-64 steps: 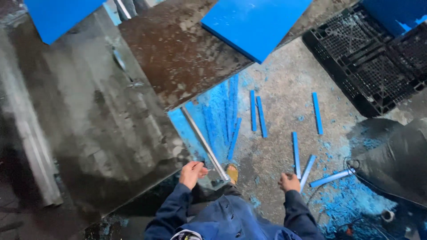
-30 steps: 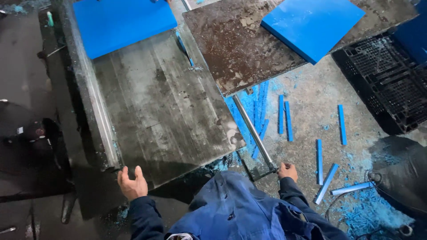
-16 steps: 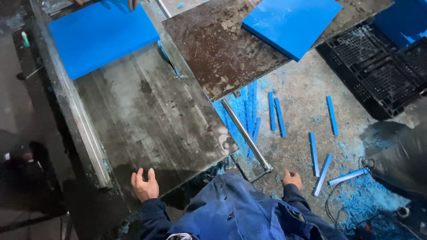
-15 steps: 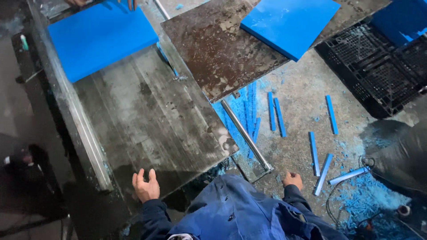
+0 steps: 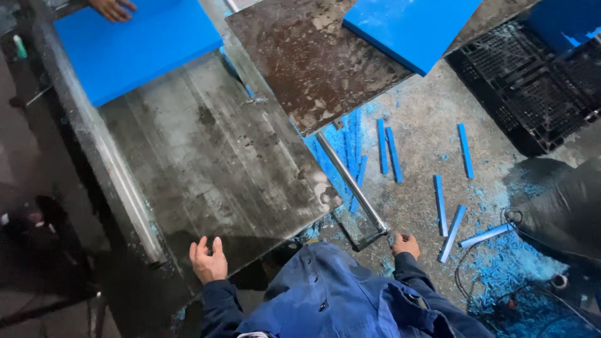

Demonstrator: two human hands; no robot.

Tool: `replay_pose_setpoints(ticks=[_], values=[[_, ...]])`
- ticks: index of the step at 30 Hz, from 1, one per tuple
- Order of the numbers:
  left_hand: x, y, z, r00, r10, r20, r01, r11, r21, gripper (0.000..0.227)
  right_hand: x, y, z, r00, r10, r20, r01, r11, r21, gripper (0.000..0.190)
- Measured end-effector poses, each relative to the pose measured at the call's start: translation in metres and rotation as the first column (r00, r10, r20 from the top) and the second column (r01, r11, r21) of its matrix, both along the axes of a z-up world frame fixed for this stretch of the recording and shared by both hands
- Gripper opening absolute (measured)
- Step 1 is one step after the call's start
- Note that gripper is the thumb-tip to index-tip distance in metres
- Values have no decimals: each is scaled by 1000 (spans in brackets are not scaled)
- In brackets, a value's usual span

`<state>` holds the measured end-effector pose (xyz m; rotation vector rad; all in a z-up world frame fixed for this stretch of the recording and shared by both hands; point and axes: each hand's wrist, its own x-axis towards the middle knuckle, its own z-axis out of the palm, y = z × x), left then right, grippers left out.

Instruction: The person repeatedly feeds blue rectangular plastic sheets through a table saw, guiding them with both hands and collecting the cut pieces. The person retrieves new sheets from a nearby stack and continues the cutting cycle.

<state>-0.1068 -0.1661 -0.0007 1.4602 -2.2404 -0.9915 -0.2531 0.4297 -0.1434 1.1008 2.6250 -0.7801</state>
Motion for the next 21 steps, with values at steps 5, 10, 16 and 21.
replay_pose_setpoints(ticks=[5, 10, 16, 21], values=[[21, -13, -18, 995, 30, -94, -31, 1000, -3, 53, -20, -37, 24, 990, -128, 52, 137, 967, -216, 45], [30, -14, 13, 997, 83, -8, -83, 996, 26, 52, -33, -18, -34, 997, 72, 21, -71, 997, -17, 50], [43, -23, 6, 986, 166, -26, -164, 984, 75, 53, -32, -9, -50, 997, 72, -31, -71, 997, 42, 50], [49, -30, -3, 987, 136, -83, -129, 988, 79, 54, -28, -11, -52, 996, 83, -32, -81, 994, 76, 51]])
